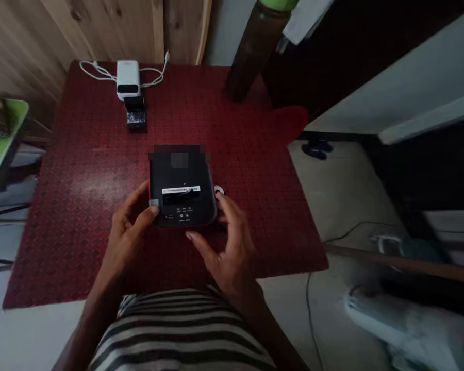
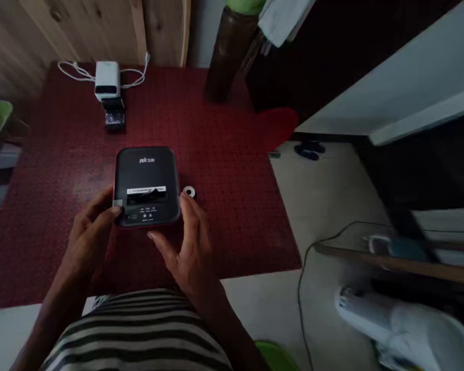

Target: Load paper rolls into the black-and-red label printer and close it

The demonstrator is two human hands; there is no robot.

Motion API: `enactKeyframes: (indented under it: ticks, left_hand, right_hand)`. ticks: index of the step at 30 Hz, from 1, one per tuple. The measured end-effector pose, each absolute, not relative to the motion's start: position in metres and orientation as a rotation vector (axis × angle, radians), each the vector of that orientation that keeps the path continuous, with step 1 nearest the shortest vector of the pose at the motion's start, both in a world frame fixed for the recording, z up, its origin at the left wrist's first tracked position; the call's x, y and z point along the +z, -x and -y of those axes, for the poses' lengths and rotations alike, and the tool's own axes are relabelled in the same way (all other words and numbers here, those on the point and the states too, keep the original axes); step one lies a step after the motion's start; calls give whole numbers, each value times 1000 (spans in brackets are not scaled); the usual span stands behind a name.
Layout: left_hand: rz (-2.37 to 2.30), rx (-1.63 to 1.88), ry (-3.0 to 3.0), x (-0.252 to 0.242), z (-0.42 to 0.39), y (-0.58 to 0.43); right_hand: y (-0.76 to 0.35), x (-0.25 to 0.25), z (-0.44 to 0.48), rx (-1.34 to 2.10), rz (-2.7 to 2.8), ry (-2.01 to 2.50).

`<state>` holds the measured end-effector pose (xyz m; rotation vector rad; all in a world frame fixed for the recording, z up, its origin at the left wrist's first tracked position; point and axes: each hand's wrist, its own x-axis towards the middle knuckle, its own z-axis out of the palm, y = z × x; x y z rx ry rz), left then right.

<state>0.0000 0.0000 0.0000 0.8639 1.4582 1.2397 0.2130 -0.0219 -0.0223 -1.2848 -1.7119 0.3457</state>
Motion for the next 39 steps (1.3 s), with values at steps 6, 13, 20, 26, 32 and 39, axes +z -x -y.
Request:
enactKeyframes:
  ticks: [6,13,20,26,32,39]
  left_hand:
    - [-1475,1242,-871,-4,-7,4]
    - [-1457,1238,-875,-10,-9,7]
    - [-1496,1229,-873,-4,-11,6]
    - [-1544,1215,-822,2,-11,-1]
    - [-1558,1259,-824,1,-12,-4]
    - [-1510,1274,-871,-7,-8,-4]
  right_hand:
    - [-212,-29,20,366,1664,1364]
    - [-212,-29,19,360,1638,1407]
    - [-212,-26,19,356,1648,1425]
    - [-213,-24,18,325,1644,1412]
    - [-213,-22,16,311,1647,1424]
    - [-213,-18,15,297,1675,1394]
